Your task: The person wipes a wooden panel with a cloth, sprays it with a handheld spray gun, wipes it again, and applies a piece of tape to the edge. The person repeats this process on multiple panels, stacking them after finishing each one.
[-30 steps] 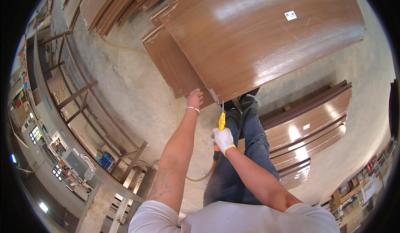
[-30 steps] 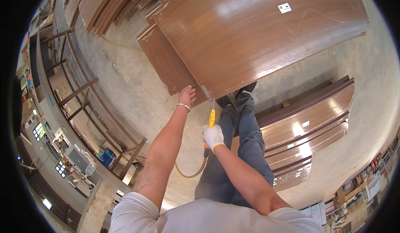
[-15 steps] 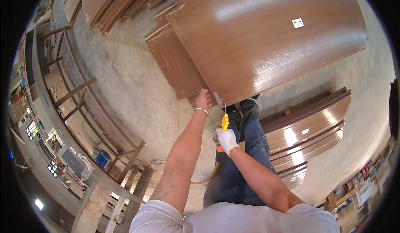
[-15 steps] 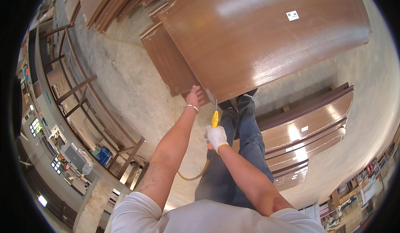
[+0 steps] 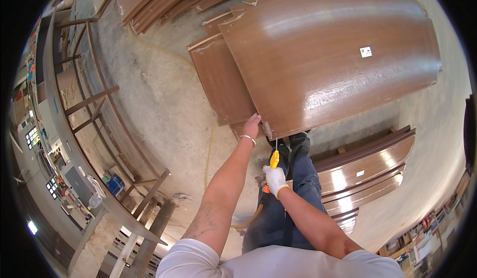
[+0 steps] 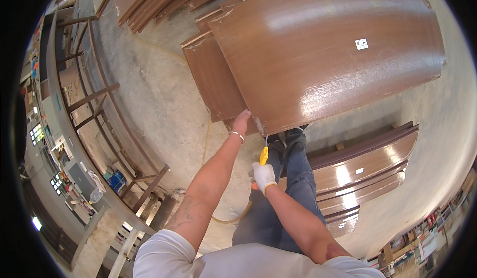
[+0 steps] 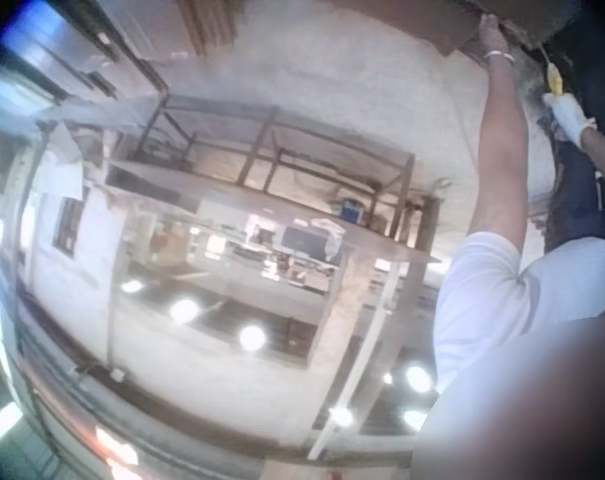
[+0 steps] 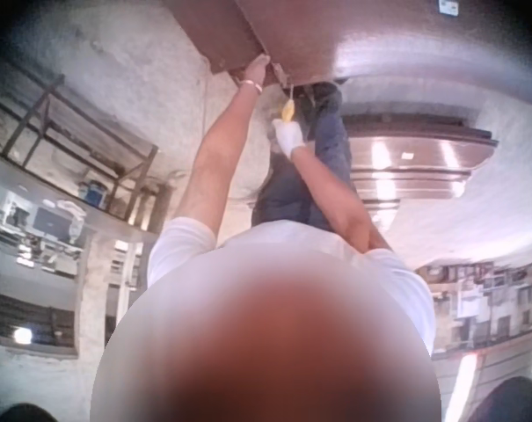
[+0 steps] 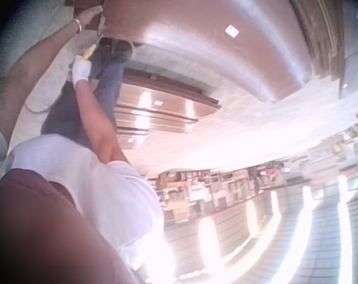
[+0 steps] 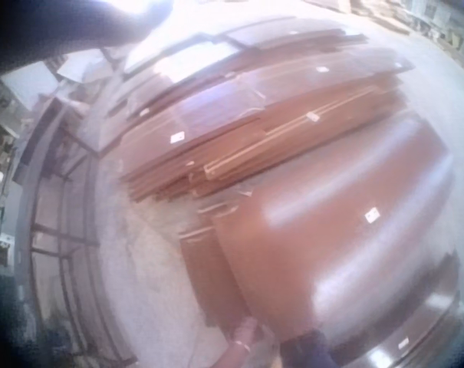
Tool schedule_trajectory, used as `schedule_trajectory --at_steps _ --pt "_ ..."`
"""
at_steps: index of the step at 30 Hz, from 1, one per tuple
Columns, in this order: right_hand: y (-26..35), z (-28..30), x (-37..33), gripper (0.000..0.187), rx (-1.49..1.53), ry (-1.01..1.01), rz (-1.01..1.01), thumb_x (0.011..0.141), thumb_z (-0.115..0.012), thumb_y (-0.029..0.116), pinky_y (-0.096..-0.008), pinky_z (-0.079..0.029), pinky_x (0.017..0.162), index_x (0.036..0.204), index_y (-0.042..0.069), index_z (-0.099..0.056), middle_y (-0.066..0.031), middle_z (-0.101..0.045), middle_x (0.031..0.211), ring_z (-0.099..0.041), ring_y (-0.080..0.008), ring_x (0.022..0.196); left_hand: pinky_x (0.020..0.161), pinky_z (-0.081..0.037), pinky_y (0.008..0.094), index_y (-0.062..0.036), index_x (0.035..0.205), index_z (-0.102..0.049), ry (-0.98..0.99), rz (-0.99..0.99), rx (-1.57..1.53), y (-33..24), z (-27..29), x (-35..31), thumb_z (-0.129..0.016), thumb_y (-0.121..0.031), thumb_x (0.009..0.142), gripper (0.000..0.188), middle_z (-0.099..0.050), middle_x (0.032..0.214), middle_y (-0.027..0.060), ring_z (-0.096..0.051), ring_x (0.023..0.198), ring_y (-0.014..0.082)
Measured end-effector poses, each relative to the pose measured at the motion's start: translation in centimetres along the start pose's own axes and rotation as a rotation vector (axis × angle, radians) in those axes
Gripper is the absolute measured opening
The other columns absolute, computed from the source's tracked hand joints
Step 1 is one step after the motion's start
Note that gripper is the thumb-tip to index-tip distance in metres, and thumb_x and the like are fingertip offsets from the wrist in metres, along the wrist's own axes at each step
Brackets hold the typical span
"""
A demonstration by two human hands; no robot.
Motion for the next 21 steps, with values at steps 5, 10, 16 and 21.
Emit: schedule_trajectory --at_steps 5,10,16,21 --pt "1.9 -0.6 0.3 0.019 -0.040 0.006 0.057 0.090 -0.061 0.016 -0.0332 -0.042 0.044 0.092 -0.002 -0.065 -0.0080 -0.062 0.067 -0.055 -0.0188 0.048 0.113 -0.039 0.0326 0.0009 0.144 -0.056 0.033 0.077 0.010 0.1 -0.5 -1.1 -0.060 -0.031 0.101 0.053 -0.061 0.144 0.0127 -0.054 0.136 0.0237" --pt "4.6 -0.2 0.4 0.024 -0.284 -0.056 0.122 0.089 -0.061 0.020 -0.0391 -0.050 0.051 0.084 -0.002 -0.069 -0.0113 -0.068 0.070 -0.066 -0.0233 0.056 0.114 -0.034 0.0553 -0.0174 0.156 -0.044 0.128 0.290 -0.126 1.1 -1.2 -1.7 -0.057 -0.039 0.101 0.060 -0.042 0.160 0.0083 -0.041 0.144 0.0337" --pt "24.1 -6.7 1.3 0.048 -0.567 0.068 0.495 0.088 -0.060 0.041 -0.0458 -0.056 0.066 0.084 -0.006 -0.069 -0.0273 -0.069 0.076 -0.073 -0.0353 0.072 0.100 -0.047 0.0561 -0.0333 0.156 -0.042 0.155 0.288 -0.164 2.1 -0.7 -0.7 -0.057 -0.043 0.102 0.057 -0.054 0.148 0.0020 -0.056 0.128 0.0259" --pt "37.4 -13.8 -0.3 0.022 -0.443 0.206 0.442 0.096 -0.060 0.024 -0.0347 -0.042 0.045 0.084 0.006 -0.058 -0.0071 -0.059 0.065 -0.055 -0.0182 0.050 0.101 -0.044 0.0574 -0.0354 0.157 -0.040 0.272 0.308 -0.063 3.0 -1.5 -2.0 -0.057 -0.038 0.102 0.058 -0.058 0.141 0.0000 -0.055 0.128 0.0277"
Point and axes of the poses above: each hand's wrist, its own x-axis towards the middle knuckle, its own z-axis out of the back of the hand, y = z × x, the point moved 8 cm from there along x, towards the middle knuckle
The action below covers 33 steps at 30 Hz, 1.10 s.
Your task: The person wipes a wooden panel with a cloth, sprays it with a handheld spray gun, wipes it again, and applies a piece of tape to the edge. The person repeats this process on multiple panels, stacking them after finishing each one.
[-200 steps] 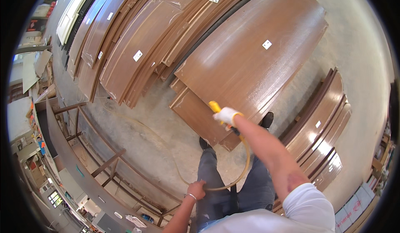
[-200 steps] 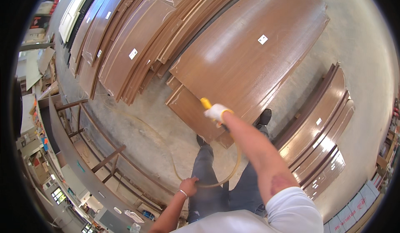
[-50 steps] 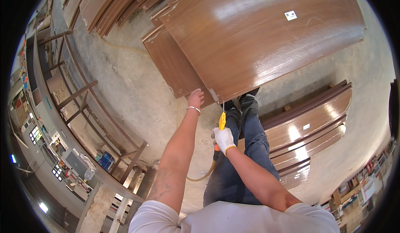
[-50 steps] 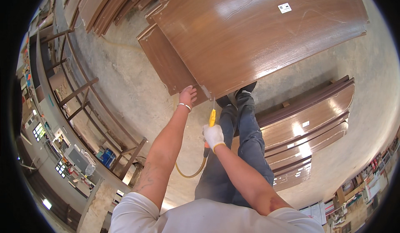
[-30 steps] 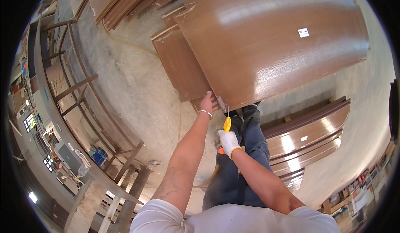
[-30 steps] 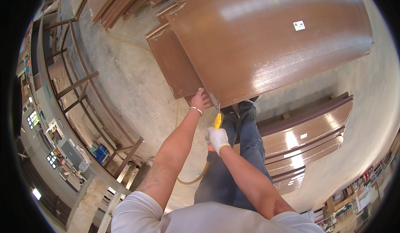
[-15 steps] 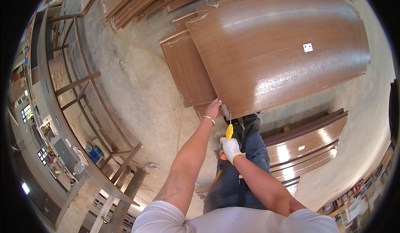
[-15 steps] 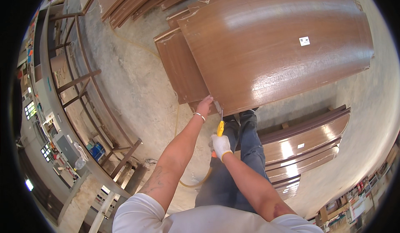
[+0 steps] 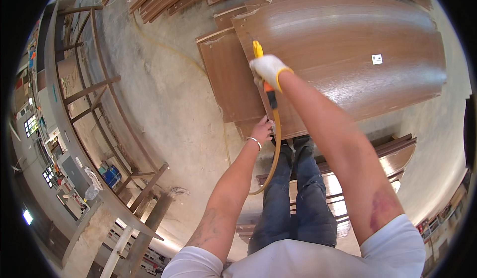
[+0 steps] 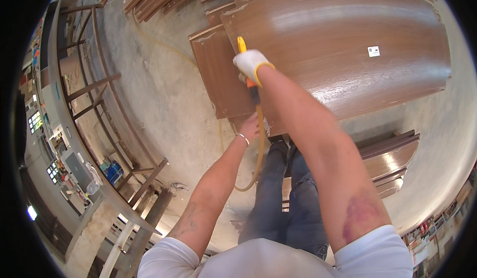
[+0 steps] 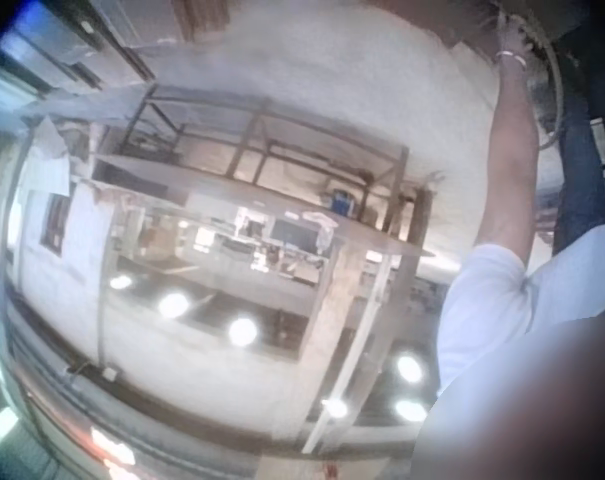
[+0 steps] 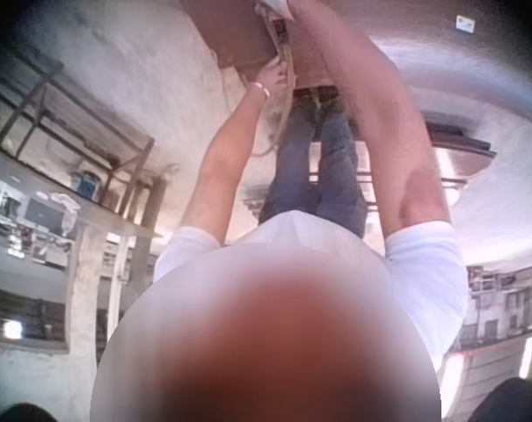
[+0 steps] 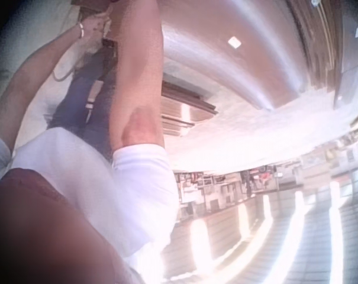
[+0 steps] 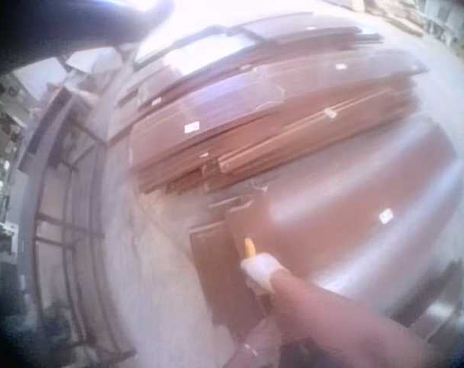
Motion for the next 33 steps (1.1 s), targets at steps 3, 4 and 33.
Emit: schedule_trajectory --at_steps 3,4,33 --pt "4.4 0.7 1.4 0.018 -0.339 -0.036 0.076 0.094 -0.060 0.020 -0.0365 -0.044 0.046 0.088 0.004 -0.056 -0.0079 -0.056 0.065 -0.057 -0.0187 0.052 0.106 -0.041 0.0593 -0.0325 0.160 -0.035 -0.001 0.044 0.038 0.9 -0.2 -0.9 -0.057 -0.039 0.102 0.063 -0.053 0.150 0.0035 -0.051 0.134 0.0321" --pt "4.7 0.8 1.6 0.018 -0.365 -0.005 0.076 0.094 -0.059 0.020 -0.0372 -0.044 0.047 0.088 0.003 -0.056 -0.0079 -0.056 0.065 -0.056 -0.0190 0.051 0.107 -0.040 0.0579 -0.0300 0.161 -0.034 0.014 0.042 0.050 1.2 -0.4 -1.1 -0.057 -0.041 0.102 0.065 -0.051 0.152 0.0039 -0.050 0.136 0.0312" --pt "-40.6 -3.8 -15.1 0.040 0.152 -0.247 -0.402 0.093 -0.065 0.036 -0.0403 -0.053 0.058 0.091 -0.003 -0.071 -0.0123 -0.070 0.071 -0.071 -0.0254 0.064 0.103 -0.045 0.0496 -0.0140 0.149 -0.048 -0.269 -0.045 -0.101 1.4 2.7 1.1 -0.056 -0.033 0.101 0.052 -0.055 0.147 0.0117 -0.057 0.127 0.0317"
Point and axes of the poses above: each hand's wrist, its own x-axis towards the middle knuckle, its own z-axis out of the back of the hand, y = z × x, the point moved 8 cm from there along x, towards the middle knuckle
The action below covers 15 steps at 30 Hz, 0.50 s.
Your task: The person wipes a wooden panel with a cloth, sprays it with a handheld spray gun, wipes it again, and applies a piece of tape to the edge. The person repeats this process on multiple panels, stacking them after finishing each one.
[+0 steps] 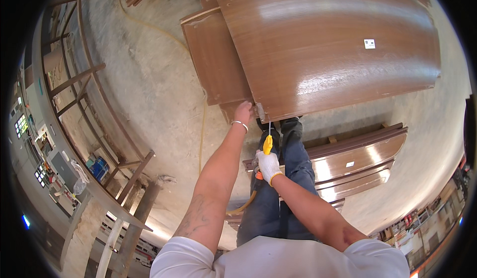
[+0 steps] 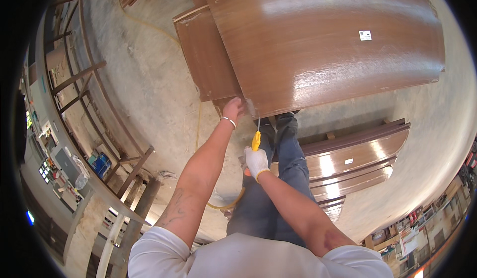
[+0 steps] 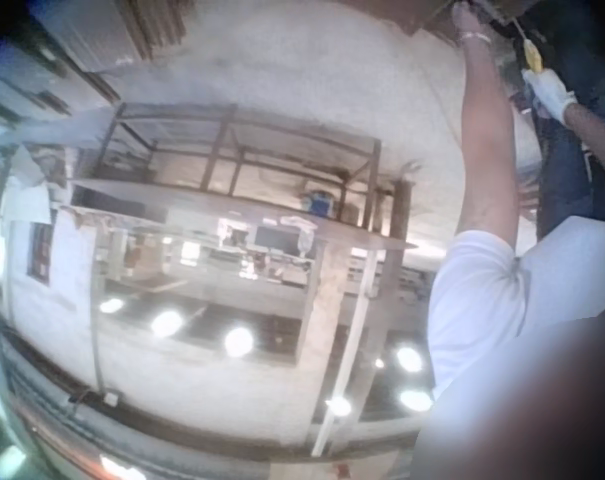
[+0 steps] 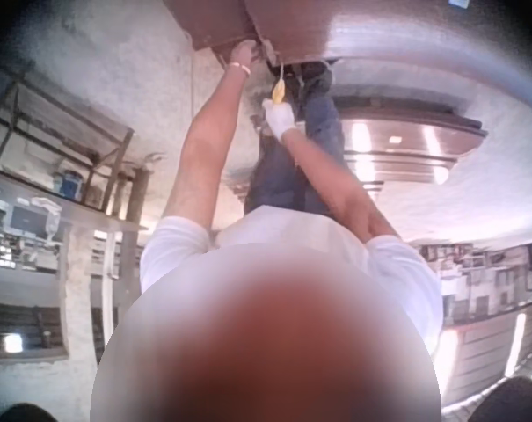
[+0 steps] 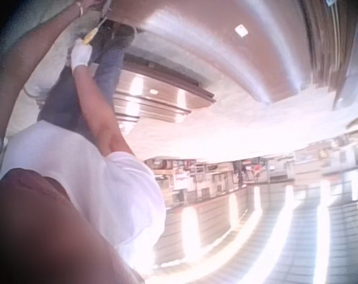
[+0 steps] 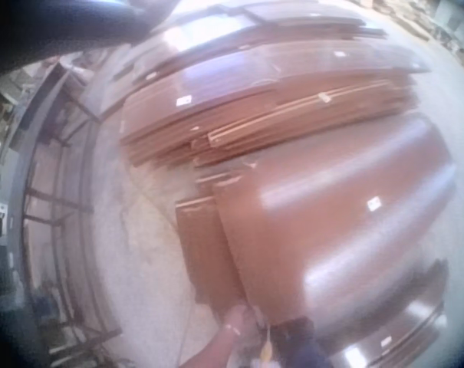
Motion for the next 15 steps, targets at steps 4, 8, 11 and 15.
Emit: schedule_trajectory --at_steps 4,8,11,15 --pt "1.1 0.4 -1.4 0.034 0.118 0.050 -0.046 0.094 -0.065 0.032 -0.0364 -0.051 0.053 0.090 -0.002 -0.070 -0.0106 -0.069 0.069 -0.069 -0.0226 0.058 0.093 -0.049 0.0479 -0.0130 0.131 -0.060 -0.038 0.145 0.273 4.1 1.3 0.2 -0.059 -0.032 0.099 0.037 -0.065 0.130 0.0099 -0.061 0.116 0.0284" --pt "4.4 0.6 -4.0 0.031 -0.013 0.023 0.084 0.094 -0.065 0.029 -0.0362 -0.050 0.050 0.089 -0.002 -0.069 -0.0098 -0.069 0.070 -0.067 -0.0213 0.055 0.087 -0.050 0.0467 -0.0109 0.119 -0.063 0.090 0.124 -0.088 6.2 -0.7 -0.7 -0.058 -0.034 0.100 0.031 -0.069 0.116 0.0089 -0.062 0.103 0.0263" --pt "6.6 0.0 -5.3 0.029 -0.105 0.066 0.154 0.095 -0.063 0.027 -0.0366 -0.050 0.049 0.089 -0.001 -0.069 -0.0098 -0.068 0.069 -0.064 -0.0208 0.051 0.086 -0.050 0.0453 -0.0091 0.120 -0.064 0.064 0.122 -0.177 6.1 -1.6 -0.9 -0.056 -0.037 0.100 0.035 -0.069 0.115 0.0096 -0.062 0.099 0.0265" --pt "7.0 0.8 -6.1 0.030 -0.058 0.003 0.126 0.094 -0.060 0.026 -0.0383 -0.050 0.049 0.086 -0.002 -0.067 -0.0111 -0.067 0.067 -0.064 -0.0235 0.051 0.090 -0.050 0.0456 -0.0084 0.126 -0.062 0.067 0.114 -0.205 4.1 -2.0 -0.5 -0.057 -0.040 0.100 0.041 -0.068 0.120 0.0107 -0.062 0.104 0.0277"
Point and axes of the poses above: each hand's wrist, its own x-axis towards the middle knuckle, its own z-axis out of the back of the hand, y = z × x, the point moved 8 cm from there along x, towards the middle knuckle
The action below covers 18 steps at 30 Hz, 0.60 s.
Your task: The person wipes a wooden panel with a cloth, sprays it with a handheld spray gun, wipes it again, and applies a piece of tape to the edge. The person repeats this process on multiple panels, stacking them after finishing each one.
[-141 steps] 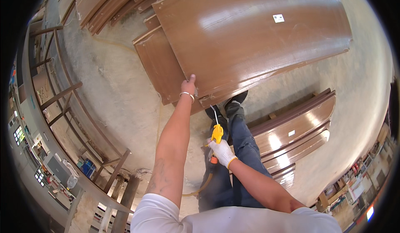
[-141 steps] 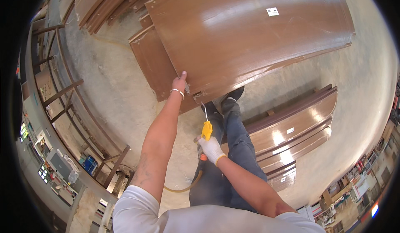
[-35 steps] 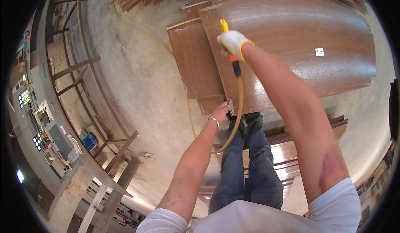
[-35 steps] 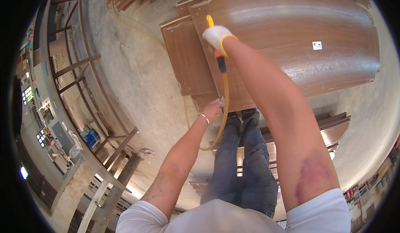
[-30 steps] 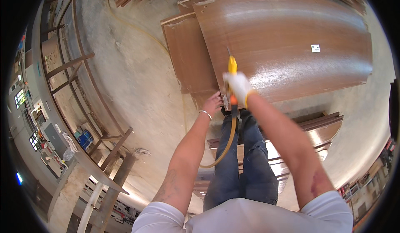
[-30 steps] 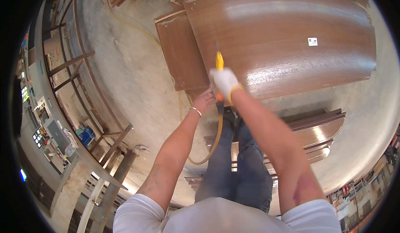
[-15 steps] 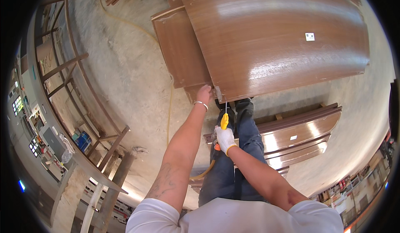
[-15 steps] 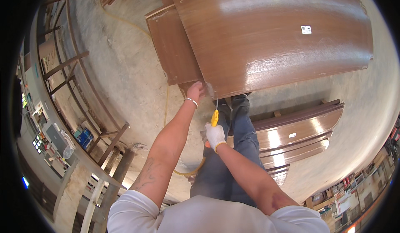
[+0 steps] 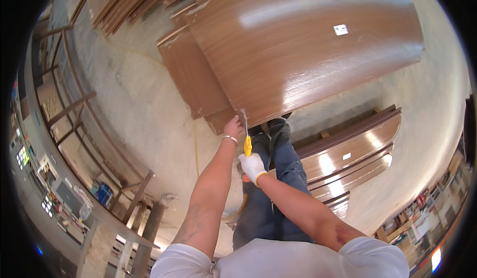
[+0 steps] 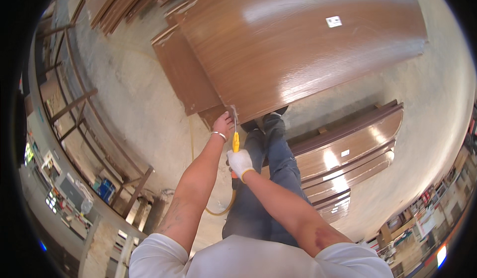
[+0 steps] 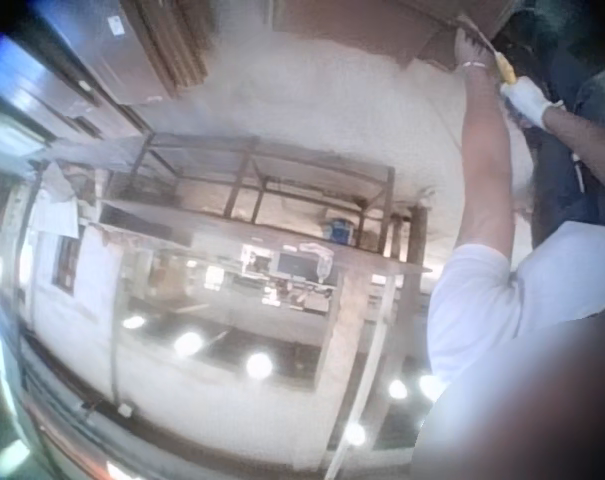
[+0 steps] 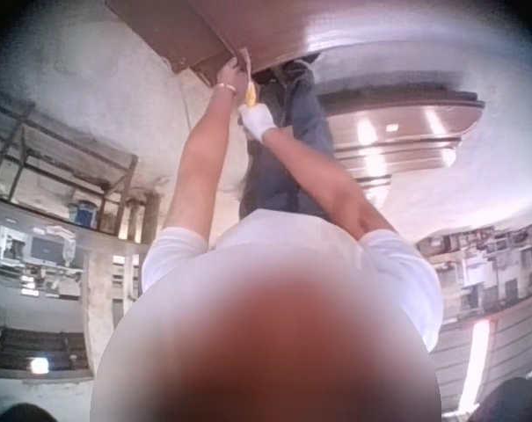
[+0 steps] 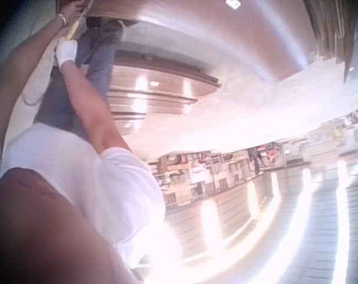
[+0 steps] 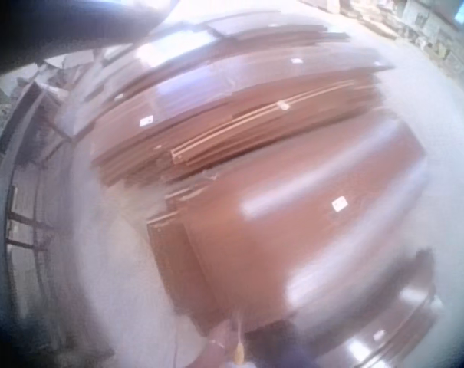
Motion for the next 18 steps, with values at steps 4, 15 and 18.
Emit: schedule_trajectory --at_steps 4,15,18 --pt "-2.4 0.2 -0.9 0.034 0.030 0.095 -0.094 0.092 -0.062 0.028 -0.0400 -0.054 0.055 0.091 -0.006 -0.067 -0.0138 -0.067 0.070 -0.069 -0.0268 0.058 0.093 -0.050 0.0486 -0.0075 0.132 -0.058 -0.014 -0.049 0.014 -1.6 -1.4 0.7 -0.066 -0.045 0.098 0.052 -0.066 0.125 0.0108 -0.062 0.113 0.0278" --pt "-8.7 4.3 0.7 0.018 0.670 0.037 0.163 0.098 -0.061 0.021 -0.0367 -0.054 0.057 0.105 0.007 -0.070 -0.0081 -0.072 0.095 -0.066 -0.0182 0.063 0.098 -0.048 0.0382 0.0044 0.137 -0.057 -0.082 -0.336 0.308 -3.8 -2.0 -2.6 -0.062 -0.045 0.102 0.061 -0.065 0.127 0.0113 -0.060 0.113 0.0227" --pt "-10.9 8.3 1.0 0.018 1.025 -0.010 0.088 0.103 -0.055 0.019 -0.0363 -0.056 0.052 0.109 0.008 -0.067 -0.0115 -0.074 0.102 -0.061 -0.0168 0.057 0.099 -0.047 0.0370 0.0065 0.137 -0.057 -0.089 -0.514 0.542 -5.4 -0.7 -7.1 -0.062 -0.044 0.102 0.062 -0.065 0.126 0.0121 -0.059 0.113 0.0231"
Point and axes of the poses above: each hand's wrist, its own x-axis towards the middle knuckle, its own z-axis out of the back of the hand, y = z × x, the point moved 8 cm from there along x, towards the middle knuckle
